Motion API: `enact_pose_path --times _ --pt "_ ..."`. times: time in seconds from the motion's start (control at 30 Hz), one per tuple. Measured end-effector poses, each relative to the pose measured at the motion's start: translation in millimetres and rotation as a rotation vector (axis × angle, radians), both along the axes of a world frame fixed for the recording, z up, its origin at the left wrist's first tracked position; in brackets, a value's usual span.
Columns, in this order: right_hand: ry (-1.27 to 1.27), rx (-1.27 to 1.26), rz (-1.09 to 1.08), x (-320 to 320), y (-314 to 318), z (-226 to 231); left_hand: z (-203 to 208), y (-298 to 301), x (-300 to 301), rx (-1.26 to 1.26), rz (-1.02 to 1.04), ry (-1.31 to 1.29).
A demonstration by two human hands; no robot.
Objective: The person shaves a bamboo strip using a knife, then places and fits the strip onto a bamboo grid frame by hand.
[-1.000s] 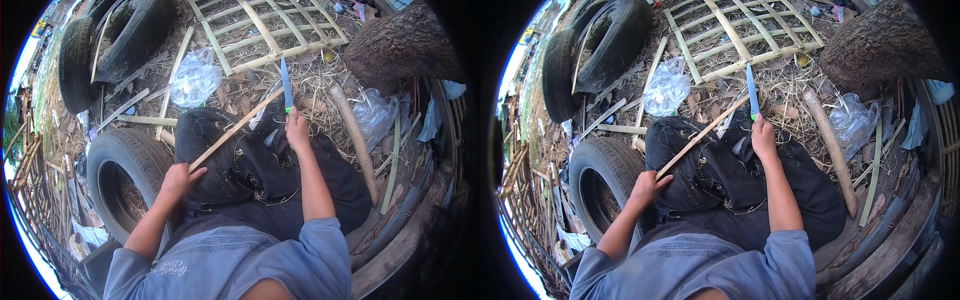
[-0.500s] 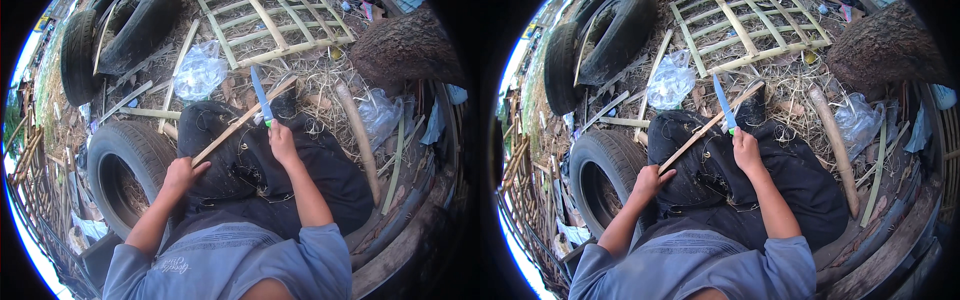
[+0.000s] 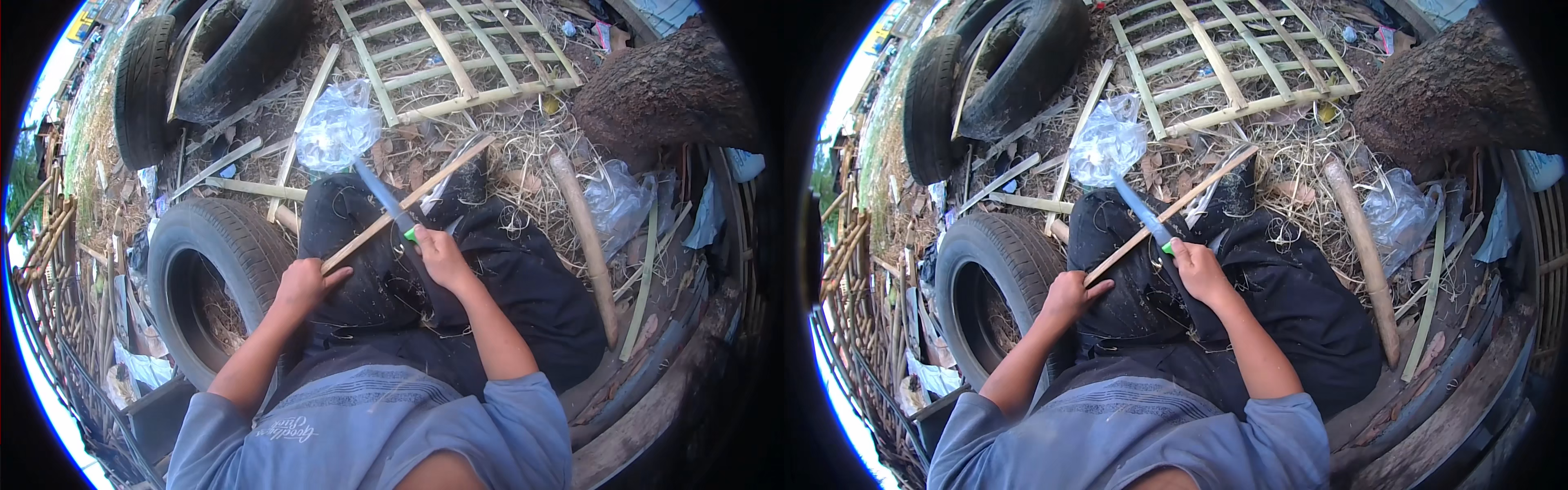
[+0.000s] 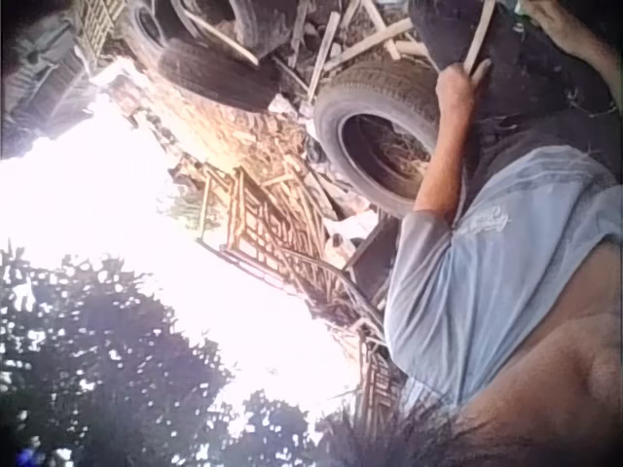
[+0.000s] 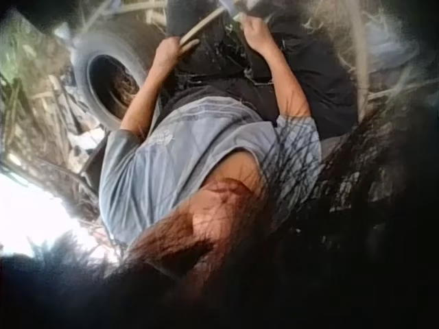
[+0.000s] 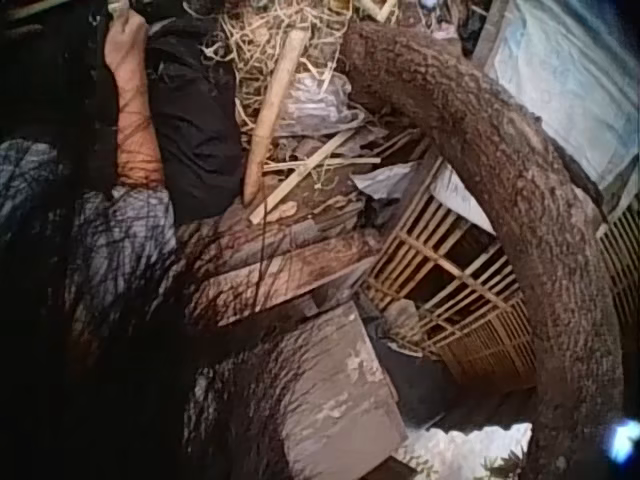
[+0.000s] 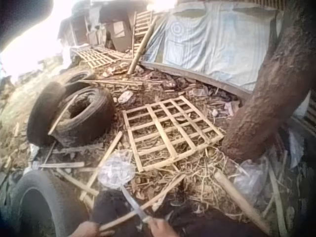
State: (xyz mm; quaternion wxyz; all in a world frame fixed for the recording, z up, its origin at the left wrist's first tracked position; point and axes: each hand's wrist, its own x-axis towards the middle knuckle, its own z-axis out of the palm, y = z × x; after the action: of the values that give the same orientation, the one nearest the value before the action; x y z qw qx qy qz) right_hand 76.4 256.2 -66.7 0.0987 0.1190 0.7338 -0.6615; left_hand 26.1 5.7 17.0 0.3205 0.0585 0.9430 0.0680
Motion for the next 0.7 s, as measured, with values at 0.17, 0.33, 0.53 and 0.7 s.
enact_pose_path --times 0.17,0.33,0.53,0.7 --pt "-0.028 0.074 -0.32 -20.1 64.5 -44.5 2.1 1.2 2.7 0.005 -0.022 0.027" --pt "-0.05 0.25 -0.502 -40.6 124.4 -49.9 4.7 3.0 1.2 0.016 -0.015 -0.006" --pt "-0.156 0.105 -0.503 -33.8 105.3 -48.3 0.5 0.5 0.7 0.002 -0.044 0.029" --pt "-0.044 0.1 -0.203 -23.8 46.4 -44.4 -0.3 3.0 1.2 -0.019 -0.054 0.025"
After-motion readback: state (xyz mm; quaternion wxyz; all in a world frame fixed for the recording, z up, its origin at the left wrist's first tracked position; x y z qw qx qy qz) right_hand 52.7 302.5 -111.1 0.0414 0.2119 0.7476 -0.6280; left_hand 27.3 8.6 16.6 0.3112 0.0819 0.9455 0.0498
